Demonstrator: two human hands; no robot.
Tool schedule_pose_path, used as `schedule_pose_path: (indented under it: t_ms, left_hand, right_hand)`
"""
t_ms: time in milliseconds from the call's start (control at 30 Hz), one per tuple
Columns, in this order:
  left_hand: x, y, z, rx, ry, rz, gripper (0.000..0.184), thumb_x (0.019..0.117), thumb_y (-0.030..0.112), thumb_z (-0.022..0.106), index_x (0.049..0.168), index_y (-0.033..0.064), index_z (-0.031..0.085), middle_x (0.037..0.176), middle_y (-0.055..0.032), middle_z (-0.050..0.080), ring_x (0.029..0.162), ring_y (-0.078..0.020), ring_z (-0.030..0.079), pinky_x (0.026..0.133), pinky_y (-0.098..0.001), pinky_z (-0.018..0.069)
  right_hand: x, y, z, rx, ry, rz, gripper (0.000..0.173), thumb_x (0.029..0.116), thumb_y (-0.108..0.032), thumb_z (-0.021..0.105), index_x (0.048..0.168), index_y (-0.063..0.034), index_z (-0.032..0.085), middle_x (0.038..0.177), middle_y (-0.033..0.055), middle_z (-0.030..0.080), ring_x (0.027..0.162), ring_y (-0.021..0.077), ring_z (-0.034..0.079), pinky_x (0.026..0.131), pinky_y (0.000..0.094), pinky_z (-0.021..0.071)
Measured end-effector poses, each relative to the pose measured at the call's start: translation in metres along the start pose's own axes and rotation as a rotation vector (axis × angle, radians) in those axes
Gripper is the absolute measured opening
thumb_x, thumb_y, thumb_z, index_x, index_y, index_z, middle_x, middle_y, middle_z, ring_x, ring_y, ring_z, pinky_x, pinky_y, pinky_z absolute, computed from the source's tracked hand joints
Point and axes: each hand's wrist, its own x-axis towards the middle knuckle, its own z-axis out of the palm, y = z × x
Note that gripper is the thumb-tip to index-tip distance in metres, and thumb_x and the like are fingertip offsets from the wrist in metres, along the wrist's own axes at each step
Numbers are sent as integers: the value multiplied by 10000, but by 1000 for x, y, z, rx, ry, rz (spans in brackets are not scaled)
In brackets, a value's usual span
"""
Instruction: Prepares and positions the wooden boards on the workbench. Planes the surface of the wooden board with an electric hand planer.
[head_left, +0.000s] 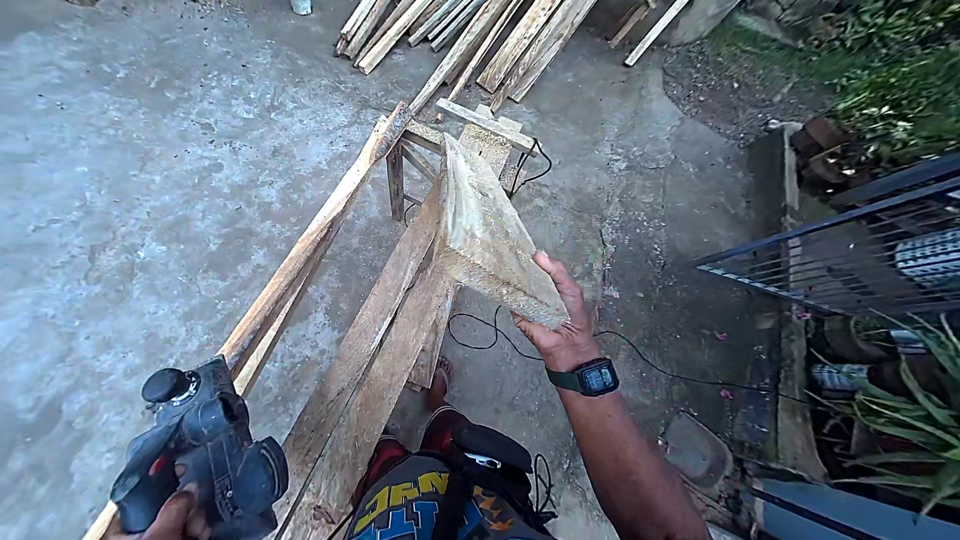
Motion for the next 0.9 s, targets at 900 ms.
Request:
schedule_pose_path:
  t_ms: [900]
  left_hand:
    - [-3, 14, 56, 101, 9, 64, 313, 833, 194, 668, 1115, 60, 655, 563, -13, 561, 405, -152, 549, 401, -326, 520]
  right_hand:
    - [20, 186, -169, -1283, 338, 406, 515, 1067, -450, 512, 1349, -21, 545, 1167, 224, 667, 978, 333, 716, 835, 535, 612]
